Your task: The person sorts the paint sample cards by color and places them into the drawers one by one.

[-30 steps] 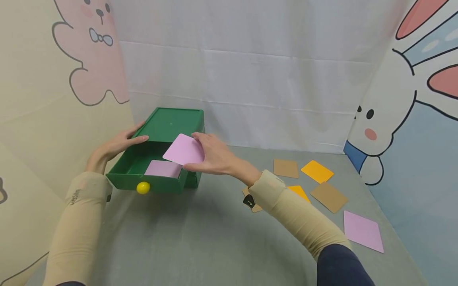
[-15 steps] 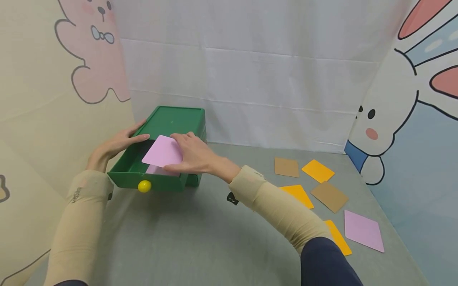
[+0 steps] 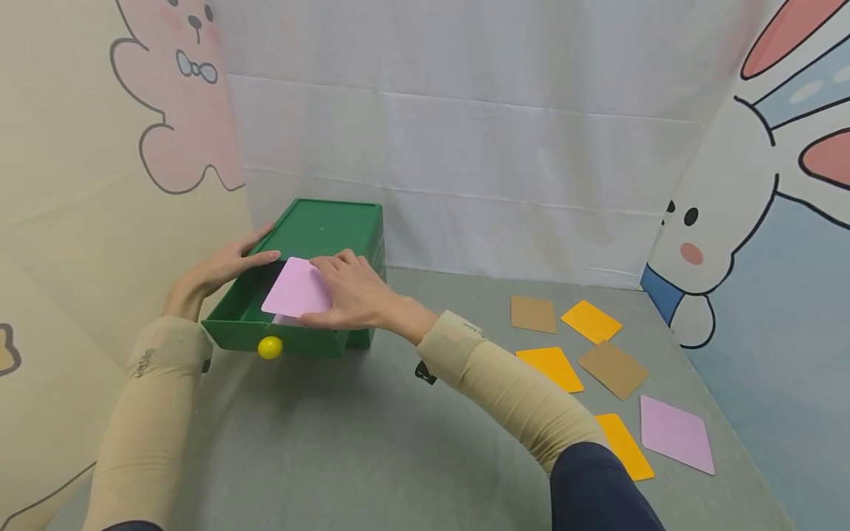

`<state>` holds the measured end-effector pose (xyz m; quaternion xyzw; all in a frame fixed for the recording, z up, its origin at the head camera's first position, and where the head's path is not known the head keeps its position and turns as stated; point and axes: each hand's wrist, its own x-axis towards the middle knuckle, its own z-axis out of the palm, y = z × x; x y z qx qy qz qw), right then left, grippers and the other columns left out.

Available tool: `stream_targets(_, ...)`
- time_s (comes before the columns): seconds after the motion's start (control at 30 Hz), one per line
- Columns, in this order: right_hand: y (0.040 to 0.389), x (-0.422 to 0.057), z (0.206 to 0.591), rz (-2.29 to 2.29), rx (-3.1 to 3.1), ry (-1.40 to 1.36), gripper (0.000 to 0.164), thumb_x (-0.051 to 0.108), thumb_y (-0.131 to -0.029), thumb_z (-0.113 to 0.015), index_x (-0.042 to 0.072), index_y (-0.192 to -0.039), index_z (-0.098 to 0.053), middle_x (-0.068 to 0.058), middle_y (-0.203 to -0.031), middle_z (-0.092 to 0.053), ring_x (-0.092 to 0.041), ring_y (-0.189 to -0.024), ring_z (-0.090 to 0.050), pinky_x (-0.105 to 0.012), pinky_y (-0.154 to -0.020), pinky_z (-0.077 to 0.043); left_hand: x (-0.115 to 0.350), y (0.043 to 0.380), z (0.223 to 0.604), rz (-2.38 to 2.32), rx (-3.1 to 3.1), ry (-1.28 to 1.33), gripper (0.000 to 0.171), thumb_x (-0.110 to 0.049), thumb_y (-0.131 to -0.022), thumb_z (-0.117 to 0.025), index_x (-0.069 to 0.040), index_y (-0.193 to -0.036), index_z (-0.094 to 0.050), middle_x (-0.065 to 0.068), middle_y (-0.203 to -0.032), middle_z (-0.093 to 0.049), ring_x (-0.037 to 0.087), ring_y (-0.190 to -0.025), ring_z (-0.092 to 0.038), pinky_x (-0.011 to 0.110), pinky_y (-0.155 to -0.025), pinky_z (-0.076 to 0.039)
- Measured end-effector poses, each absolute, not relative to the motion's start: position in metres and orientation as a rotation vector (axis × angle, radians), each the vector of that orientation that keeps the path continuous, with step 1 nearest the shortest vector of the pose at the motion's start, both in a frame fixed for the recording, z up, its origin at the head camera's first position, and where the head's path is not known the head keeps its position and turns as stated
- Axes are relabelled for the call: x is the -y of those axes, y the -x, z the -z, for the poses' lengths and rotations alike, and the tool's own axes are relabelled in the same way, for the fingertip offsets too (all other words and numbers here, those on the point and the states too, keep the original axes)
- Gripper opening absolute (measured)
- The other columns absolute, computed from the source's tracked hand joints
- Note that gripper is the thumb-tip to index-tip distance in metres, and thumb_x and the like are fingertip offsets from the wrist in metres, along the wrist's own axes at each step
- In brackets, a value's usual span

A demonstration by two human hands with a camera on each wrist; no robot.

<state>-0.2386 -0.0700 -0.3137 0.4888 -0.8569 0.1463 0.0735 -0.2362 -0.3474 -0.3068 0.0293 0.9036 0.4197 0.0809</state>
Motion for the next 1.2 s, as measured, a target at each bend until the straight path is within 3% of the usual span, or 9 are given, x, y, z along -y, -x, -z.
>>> stream_targets(0.17, 0.239, 0.061, 0.313, -0.548, 2.546, -1.472, 0.083, 0.053, -0.083, -0.068, 0.006, -0.146, -0.04, -0.009, -0.146, -0.047, -0.024, -0.127, -0.041, -0.041, -0.106, -0.04, 0.351, 0.242, 0.311, -1.283, -2.695, -0.115, 0.084, -0.045, -0.095, -0.054, -0.031, -0.156, 0.003, 0.013, -0.164, 0.004, 0.044, -0.149, -0.002, 0.07, -0.114, -0.008)
stream_targets(0.3, 0.237, 0.039, 0.315, -0.697, 2.489, -1.433, 0.077, 0.046, -0.084, -0.069, 0.005, -0.145, -0.042, -0.009, -0.144, -0.049, -0.024, -0.127, -0.042, -0.044, -0.106, -0.042, 0.36, 0.253, 0.324, -1.286, -2.711, -0.124, 0.083, -0.049, -0.094, -0.053, -0.039, -0.154, 0.003, 0.007, -0.164, 0.005, 0.041, -0.15, 0.0, 0.071, -0.114, -0.007)
stream_targets(0.4, 0.237, 0.008, 0.325, -0.793, 2.438, -1.378, 0.074, 0.043, -0.086, -0.068, 0.005, -0.144, -0.043, -0.011, -0.142, -0.051, -0.026, -0.128, -0.042, -0.047, -0.105, -0.042, 0.366, 0.258, 0.332, -1.268, -2.736, -0.131, 0.082, -0.053, -0.093, -0.053, -0.043, -0.153, 0.003, 0.004, -0.165, 0.004, 0.04, -0.15, 0.0, 0.072, -0.113, -0.008)
stream_targets(0.57, 0.242, -0.063, 0.357, -0.859, 2.318, -1.217, 0.075, 0.056, -0.088, -0.06, 0.002, -0.139, -0.048, -0.018, -0.135, -0.055, -0.035, -0.123, -0.046, -0.054, -0.101, -0.04, 0.37, 0.259, 0.335, -1.266, -2.749, -0.136, 0.081, -0.054, -0.093, -0.052, -0.044, -0.152, 0.002, 0.003, -0.165, 0.003, 0.04, -0.15, -0.002, 0.072, -0.112, -0.01)
stream_targets(0.67, 0.248, -0.114, 0.378, -0.821, 2.302, -1.033, 0.076, 0.056, -0.087, -0.062, -0.002, -0.134, -0.052, -0.023, -0.131, -0.057, -0.04, -0.117, -0.048, -0.057, -0.097, -0.039, 0.37, 0.259, 0.335, -1.272, -2.753, -0.145, 0.08, -0.054, -0.093, -0.052, -0.046, -0.152, 0.002, 0.004, -0.165, 0.003, 0.04, -0.15, -0.002, 0.072, -0.112, -0.01)
stream_targets(0.83, 0.246, -0.204, 0.404, -0.652, 2.521, -0.641, 0.076, 0.041, -0.081, -0.071, -0.006, -0.136, -0.046, -0.031, -0.131, -0.052, -0.049, -0.116, -0.043, -0.065, -0.095, -0.034, 0.371, 0.258, 0.334, -1.267, -2.762, -0.156, 0.078, -0.054, -0.094, -0.051, -0.047, -0.151, 0.002, 0.003, -0.165, 0.003, 0.039, -0.15, -0.001, 0.072, -0.112, -0.011)
stream_targets(1.0, 0.224, -0.285, 0.427, -0.57, 2.804, -0.226, 0.094, 0.05, -0.085, -0.066, -0.008, -0.146, -0.024, -0.043, -0.139, -0.03, -0.059, -0.121, -0.026, -0.073, -0.09, -0.029, 0.37, 0.257, 0.335, -1.259, -2.762, -0.142, 0.078, -0.054, -0.094, -0.051, -0.049, -0.15, 0.003, 0.003, -0.164, 0.004, 0.04, -0.15, -0.001, 0.072, -0.112, -0.011)
stream_targets(1.2, 0.199, -0.353, 0.451, -0.379, 3.09, 0.232, 0.114, 0.068, -0.084, -0.054, -0.02, -0.143, -0.011, -0.059, -0.125, -0.02, -0.071, -0.11, -0.022, -0.076, -0.09, -0.023, 0.366, 0.259, 0.335, -1.238, -2.752, -0.118, 0.08, -0.057, -0.093, -0.052, -0.049, -0.15, 0.003, 0.001, -0.165, 0.005, 0.041, -0.15, -0.001, 0.073, -0.111, -0.011)
